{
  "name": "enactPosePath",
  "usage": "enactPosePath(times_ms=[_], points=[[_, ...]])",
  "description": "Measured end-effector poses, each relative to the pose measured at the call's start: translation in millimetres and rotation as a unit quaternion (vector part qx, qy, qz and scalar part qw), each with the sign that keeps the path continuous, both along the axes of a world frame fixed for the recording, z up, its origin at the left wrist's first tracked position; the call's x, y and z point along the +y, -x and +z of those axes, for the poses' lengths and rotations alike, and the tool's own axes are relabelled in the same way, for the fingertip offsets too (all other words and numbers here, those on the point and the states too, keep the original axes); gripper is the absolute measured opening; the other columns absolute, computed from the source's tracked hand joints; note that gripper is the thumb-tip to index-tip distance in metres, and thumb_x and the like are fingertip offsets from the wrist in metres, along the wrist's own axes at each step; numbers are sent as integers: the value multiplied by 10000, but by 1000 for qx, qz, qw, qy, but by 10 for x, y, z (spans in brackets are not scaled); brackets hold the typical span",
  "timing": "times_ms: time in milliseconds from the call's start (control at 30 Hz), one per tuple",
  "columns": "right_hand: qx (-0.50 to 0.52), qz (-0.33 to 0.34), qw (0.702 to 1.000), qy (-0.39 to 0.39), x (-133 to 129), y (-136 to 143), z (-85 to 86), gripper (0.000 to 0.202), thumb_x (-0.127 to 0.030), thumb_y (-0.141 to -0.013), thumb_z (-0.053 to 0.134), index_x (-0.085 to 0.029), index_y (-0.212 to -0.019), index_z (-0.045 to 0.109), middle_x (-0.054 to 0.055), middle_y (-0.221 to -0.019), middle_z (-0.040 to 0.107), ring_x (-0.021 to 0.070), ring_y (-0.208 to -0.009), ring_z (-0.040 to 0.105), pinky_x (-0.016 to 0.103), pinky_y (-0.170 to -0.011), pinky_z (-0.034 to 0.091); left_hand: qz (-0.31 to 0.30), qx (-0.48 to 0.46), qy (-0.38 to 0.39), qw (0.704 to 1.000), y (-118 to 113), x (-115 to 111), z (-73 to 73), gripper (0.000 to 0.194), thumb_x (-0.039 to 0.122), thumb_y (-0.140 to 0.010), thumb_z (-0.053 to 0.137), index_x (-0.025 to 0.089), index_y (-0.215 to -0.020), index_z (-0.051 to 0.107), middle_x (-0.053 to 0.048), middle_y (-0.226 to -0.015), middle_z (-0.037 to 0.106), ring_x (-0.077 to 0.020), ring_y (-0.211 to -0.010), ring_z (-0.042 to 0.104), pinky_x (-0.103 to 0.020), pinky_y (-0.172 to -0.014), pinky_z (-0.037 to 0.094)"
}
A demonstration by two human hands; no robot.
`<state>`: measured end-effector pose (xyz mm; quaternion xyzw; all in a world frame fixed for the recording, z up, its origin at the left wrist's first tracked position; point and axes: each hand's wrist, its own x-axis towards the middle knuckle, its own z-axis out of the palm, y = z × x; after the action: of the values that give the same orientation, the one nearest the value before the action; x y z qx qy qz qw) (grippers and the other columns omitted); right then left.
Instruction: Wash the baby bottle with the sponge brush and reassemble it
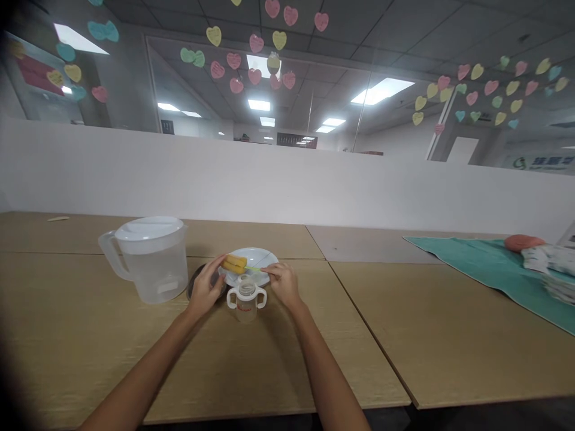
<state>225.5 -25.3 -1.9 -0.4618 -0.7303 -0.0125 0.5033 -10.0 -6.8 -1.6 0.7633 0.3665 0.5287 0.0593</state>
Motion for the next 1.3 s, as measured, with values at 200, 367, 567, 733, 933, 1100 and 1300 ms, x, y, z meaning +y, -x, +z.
enactPosePath(times_ms=[200,367,567,733,933,1100,1300], points=[[14,19,1000,-15,21,-6,-21,277,-111,-802,507,-268,-862,727,7,-907,702,150,-826,587,285,-788,442,12,-42,48,998,24,51,-11,445,432,-847,441,216,-1231,503,-73,-1213,552,-195,-1062,533,-319,-935,406],[-55,-18,998,-41,6,10,-16,343,-39,-763,521,-287,-883,725,0,-902,699,149,-829,570,286,-778,414,29,-91,106,990,37,113,-75,414,501,-826,450,180,-1034,609,-69,-1008,620,-167,-860,585,-290,-795,468],[-79,-27,995,-63,-9,37,-8,358,-38,-772,541,-313,-920,717,-10,-912,699,148,-807,553,277,-753,403,29,-116,134,984,-4,67,-96,435,499,-866,365,184,-1101,552,-63,-987,594,-100,-554,554,-264,-579,489],[-70,-39,995,-66,-10,32,-22,358,-45,-781,541,-317,-939,711,-21,-931,696,154,-826,545,275,-776,410,85,-23,15,996,-46,2,-100,414,406,-893,368,205,-1241,466,-101,-1181,509,-205,-1042,539,-367,-912,446],[-66,-57,995,-57,11,4,-59,357,-54,-794,519,-299,-980,701,-13,-944,691,155,-839,544,267,-781,418,140,15,-99,985,-3,-16,-74,384,316,-883,415,213,-1250,467,-106,-1244,446,-220,-1161,461,-375,-989,398],[-80,-98,991,-45,47,-59,-97,380,-34,-776,518,-293,-986,700,-5,-931,691,162,-845,541,271,-782,419,245,11,-77,966,150,40,-35,339,284,-854,442,193,-1166,540,-112,-1202,473,-236,-1104,495,-373,-947,419],[-84,-99,990,-49,65,-74,-117,368,-41,-786,508,-272,-1002,696,7,-933,689,164,-845,547,270,-782,425,315,62,36,947,274,117,-66,406,257,-808,467,185,-1208,474,-118,-1175,494,-265,-1022,533,-392,-863,450]])
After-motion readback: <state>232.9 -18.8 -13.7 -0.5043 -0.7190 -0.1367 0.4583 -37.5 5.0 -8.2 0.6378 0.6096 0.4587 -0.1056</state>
